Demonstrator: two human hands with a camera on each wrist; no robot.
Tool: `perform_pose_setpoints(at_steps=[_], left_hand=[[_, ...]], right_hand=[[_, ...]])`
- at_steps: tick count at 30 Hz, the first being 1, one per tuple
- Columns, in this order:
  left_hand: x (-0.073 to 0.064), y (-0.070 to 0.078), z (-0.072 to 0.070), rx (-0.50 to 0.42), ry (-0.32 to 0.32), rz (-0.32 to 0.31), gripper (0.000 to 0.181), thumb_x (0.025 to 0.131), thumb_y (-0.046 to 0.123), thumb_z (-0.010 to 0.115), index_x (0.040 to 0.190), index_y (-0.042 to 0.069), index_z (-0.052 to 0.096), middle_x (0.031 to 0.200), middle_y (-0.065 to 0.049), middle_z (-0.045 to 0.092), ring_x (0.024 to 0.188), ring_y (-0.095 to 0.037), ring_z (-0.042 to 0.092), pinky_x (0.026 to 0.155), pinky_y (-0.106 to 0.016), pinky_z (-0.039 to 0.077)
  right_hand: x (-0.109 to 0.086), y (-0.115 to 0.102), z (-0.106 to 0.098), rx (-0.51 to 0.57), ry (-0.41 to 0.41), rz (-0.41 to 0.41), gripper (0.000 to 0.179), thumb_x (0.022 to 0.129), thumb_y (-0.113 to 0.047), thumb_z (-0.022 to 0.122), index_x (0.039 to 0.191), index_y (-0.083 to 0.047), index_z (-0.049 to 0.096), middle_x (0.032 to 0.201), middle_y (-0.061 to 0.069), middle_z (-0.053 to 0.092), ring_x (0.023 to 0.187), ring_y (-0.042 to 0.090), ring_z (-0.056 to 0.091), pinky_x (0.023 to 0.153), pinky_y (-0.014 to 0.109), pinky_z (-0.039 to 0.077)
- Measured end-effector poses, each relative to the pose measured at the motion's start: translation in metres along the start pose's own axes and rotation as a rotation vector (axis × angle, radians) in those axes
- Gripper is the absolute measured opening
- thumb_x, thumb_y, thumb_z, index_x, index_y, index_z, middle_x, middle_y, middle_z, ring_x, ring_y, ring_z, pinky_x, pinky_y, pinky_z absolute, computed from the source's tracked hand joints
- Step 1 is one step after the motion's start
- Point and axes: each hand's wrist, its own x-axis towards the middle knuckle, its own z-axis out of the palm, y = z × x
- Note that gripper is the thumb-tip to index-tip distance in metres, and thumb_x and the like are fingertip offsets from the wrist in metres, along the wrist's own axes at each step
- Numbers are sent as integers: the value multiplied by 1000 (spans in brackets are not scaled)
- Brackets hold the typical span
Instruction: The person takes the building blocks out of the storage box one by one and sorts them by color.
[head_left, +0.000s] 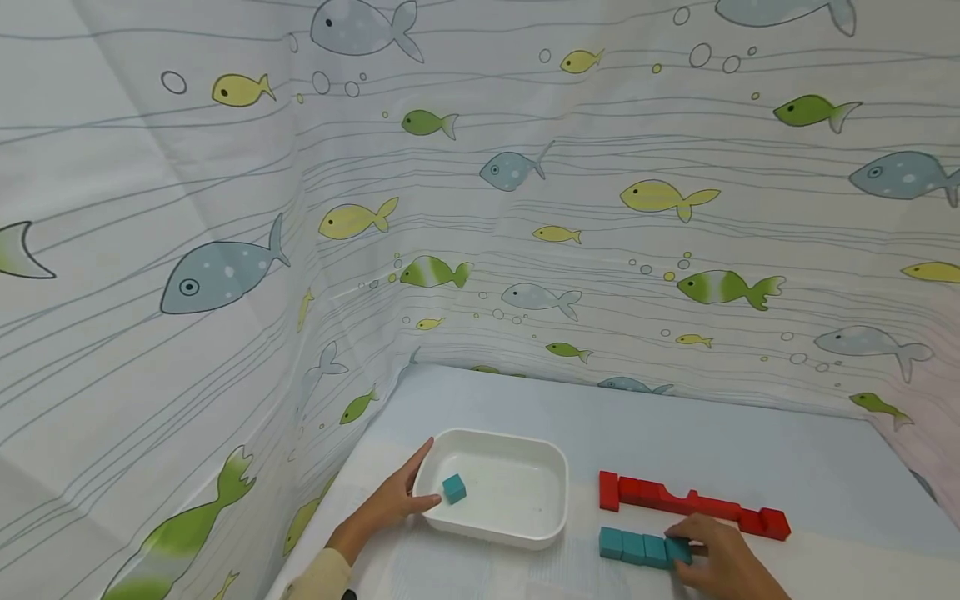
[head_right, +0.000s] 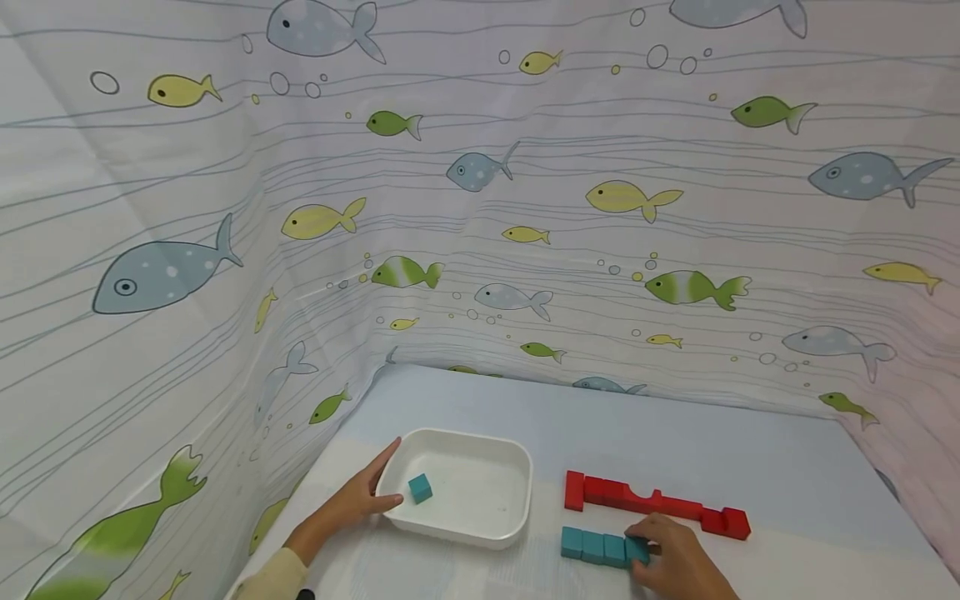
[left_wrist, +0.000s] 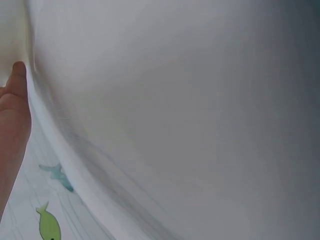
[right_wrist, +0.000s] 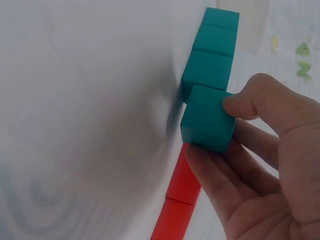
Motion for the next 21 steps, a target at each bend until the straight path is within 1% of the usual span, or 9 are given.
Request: perform_pose_setpoints(at_steps=[4, 7, 10, 15, 21], left_hand=[[0, 0, 0, 6, 1, 4, 99, 83, 26, 78, 158, 22, 14, 161, -12, 17, 144, -37, 22, 110, -53, 30], [0, 0, 0, 16, 6, 1, 99, 82, 27, 78, 158, 22, 14, 161, -13, 18, 143, -38, 24, 109, -53, 31], [0, 0, 0, 19, 6, -2, 99, 83, 27, 78, 158, 21, 14, 161, -13, 18, 143, -39, 24, 109, -53, 32], [-1, 1, 1, 14, 4, -5, 99, 83, 27, 78, 158, 21, 14, 161, -13, 17, 144, -38, 23, 110, -53, 30], [-1, -1, 0, 12, 5, -10, 99, 83, 27, 78, 158, 24, 14, 161, -10, 17, 144, -36, 22, 110, -52, 29]], right_hand=[[1, -1, 3, -5, -7, 19, 60, 63, -38, 90, 110, -7, 69, 102, -1, 67, 89, 17, 61, 70, 37, 60], [2, 0, 5, -7, -20, 28, 58, 64, -38, 89, 109, -8, 69, 102, -3, 67, 88, 15, 61, 71, 38, 59], [3, 0, 7, -10, -25, 21, 56, 66, -38, 88, 109, -8, 70, 102, -2, 67, 88, 15, 61, 72, 38, 59], [2, 0, 9, -19, -16, 25, 58, 64, -38, 89, 109, -8, 69, 103, -2, 67, 88, 15, 61, 71, 39, 59], [2, 2, 13, -16, -6, 59, 61, 62, -38, 90, 111, -9, 69, 104, -2, 67, 88, 14, 61, 73, 43, 59]])
